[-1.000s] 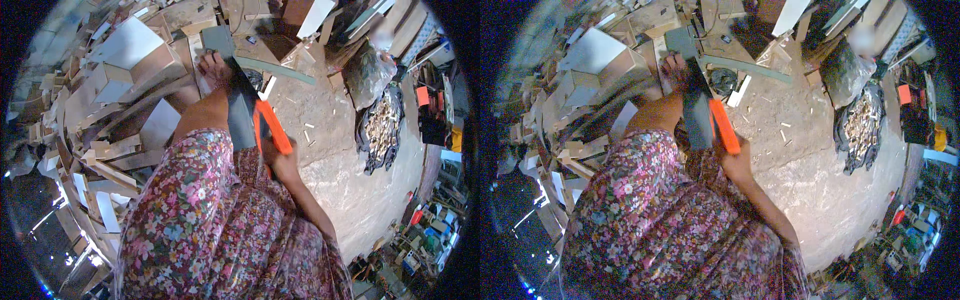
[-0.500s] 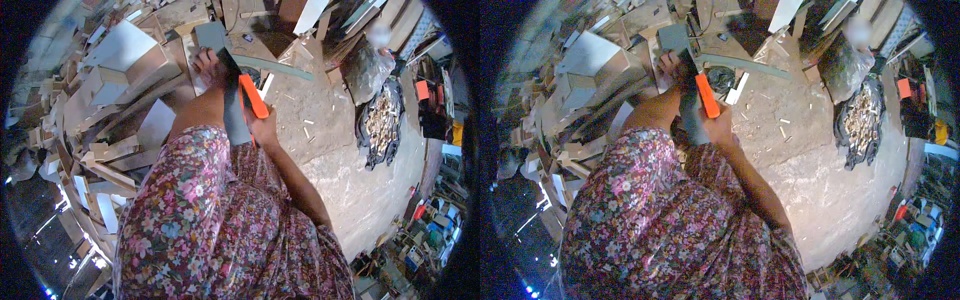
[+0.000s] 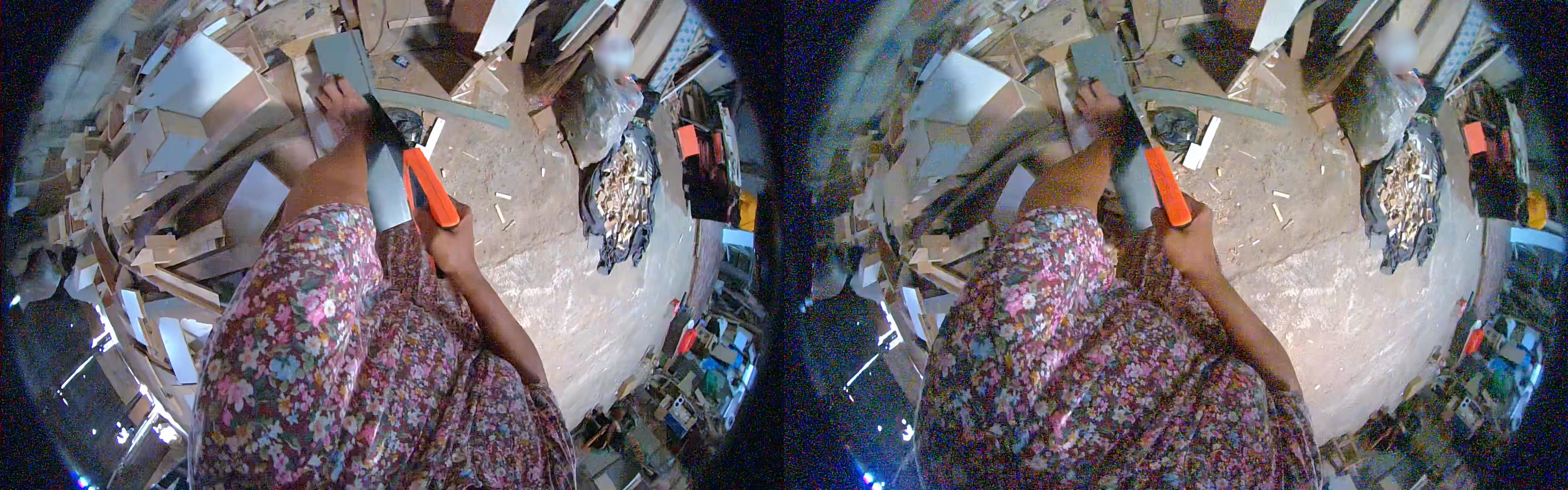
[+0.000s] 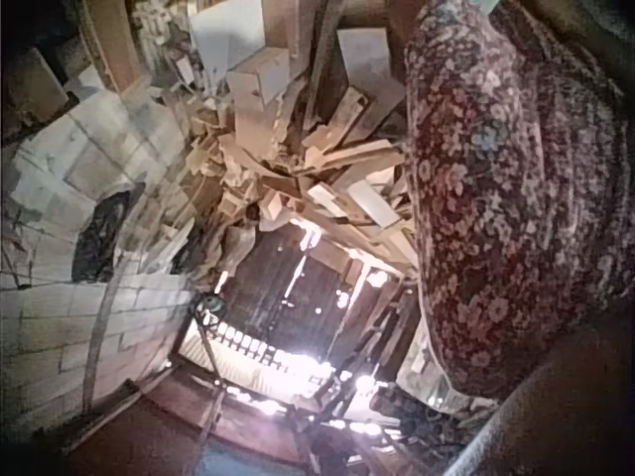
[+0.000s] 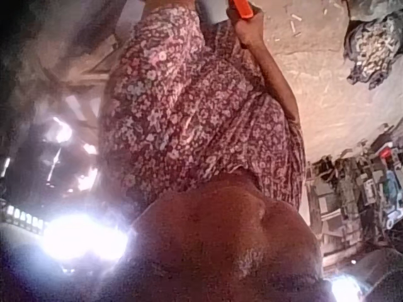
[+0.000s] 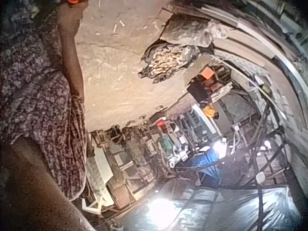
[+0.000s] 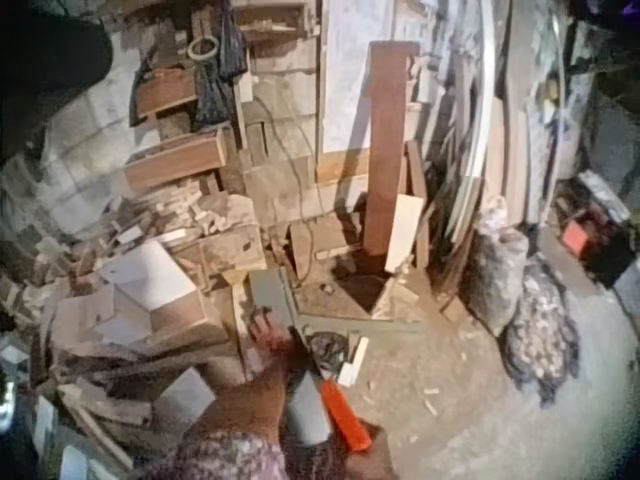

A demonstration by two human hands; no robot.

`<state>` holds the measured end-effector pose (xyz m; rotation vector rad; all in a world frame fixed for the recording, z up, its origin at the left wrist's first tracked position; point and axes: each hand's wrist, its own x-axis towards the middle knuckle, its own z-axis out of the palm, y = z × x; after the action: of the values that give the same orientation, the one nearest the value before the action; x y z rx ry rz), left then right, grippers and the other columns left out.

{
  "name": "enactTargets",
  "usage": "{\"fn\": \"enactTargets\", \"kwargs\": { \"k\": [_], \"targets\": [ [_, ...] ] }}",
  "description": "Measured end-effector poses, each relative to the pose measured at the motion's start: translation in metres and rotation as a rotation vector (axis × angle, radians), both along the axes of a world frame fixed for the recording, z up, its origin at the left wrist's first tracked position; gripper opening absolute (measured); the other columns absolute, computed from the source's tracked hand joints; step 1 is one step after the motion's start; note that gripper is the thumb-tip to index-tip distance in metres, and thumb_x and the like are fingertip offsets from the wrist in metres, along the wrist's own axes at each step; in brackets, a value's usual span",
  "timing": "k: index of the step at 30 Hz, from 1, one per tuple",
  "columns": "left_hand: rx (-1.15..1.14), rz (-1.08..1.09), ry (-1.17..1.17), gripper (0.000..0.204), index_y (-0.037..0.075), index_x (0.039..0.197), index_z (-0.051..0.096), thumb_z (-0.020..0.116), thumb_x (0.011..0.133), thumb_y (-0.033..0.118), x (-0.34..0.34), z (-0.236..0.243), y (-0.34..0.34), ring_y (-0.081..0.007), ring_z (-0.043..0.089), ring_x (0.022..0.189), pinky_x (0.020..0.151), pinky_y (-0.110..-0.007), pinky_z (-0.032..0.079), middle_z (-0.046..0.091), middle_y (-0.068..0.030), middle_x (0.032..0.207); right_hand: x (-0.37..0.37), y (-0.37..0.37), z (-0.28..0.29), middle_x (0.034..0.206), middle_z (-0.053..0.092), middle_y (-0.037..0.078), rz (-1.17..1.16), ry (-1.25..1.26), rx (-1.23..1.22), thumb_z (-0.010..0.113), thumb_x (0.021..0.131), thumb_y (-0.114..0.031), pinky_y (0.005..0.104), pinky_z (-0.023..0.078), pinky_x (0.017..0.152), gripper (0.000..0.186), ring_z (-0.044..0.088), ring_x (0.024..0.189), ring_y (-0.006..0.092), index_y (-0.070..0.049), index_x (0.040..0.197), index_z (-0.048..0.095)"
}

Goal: The person cuts a board using a hand saw while holding it in place by hand.

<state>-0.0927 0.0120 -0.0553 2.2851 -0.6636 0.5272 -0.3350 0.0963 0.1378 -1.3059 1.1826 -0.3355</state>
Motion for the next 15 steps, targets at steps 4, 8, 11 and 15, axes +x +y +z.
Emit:
{"fn": "enactTargets", "kwargs": {
  "k": [4,8,11,15],
  "targets": [
    [0.162,-0.109,-0.037,0.033,0.005,0.107,0.048,0.05,0.076,0.015,0.001,0.007,0.008,-0.0357,0.04,0.111,0.094,-0.053,0.03,0.043,-0.014,0.119,-0.017,0.007,0.002,0.067,0.053,-0.002,0.003,-0.234,-0.16,0.061,0.074,-0.006,0.026,0.039,0.054,0.009,0.046,0.06,0.0078,0.001,0.076,0.055],
    [0.124,-0.08,0.147,0.031,0.006,0.105,0.05,0.05,0.076,0.018,-0.01,0.021,0.019,-0.0332,0.044,0.108,0.089,-0.052,0.034,0.048,-0.0129,0.115,-0.027,0.017,0.006,0.067,0.052,0.0,0.143,0.0,-0.182,0.061,0.076,-0.008,0.0258,0.039,0.056,0.012,0.046,0.063,0.0075,0.001,0.078,0.054],
    [0.316,0.038,-0.061,0.025,0.007,0.098,0.051,0.049,0.076,0.018,-0.012,0.027,0.015,-0.0332,0.045,0.105,0.088,-0.053,0.032,0.049,-0.0127,0.109,-0.024,0.016,0.006,0.066,0.051,0.0,0.066,-0.243,-0.181,0.062,0.077,-0.01,0.0253,0.039,0.056,0.015,0.046,0.063,0.0079,0.002,0.082,0.055],
    [0.429,-0.01,0.096,0.021,0.006,0.092,0.051,0.048,0.075,0.018,-0.001,0.027,0.006,-0.0336,0.044,0.106,0.092,-0.053,0.028,0.049,-0.0126,0.102,-0.013,0.003,0.012,0.069,0.054,0.002,0.074,-0.089,-0.282,0.063,0.079,-0.012,0.0238,0.04,0.056,0.019,0.047,0.063,0.0077,0.003,0.087,0.055]
  ]
}}
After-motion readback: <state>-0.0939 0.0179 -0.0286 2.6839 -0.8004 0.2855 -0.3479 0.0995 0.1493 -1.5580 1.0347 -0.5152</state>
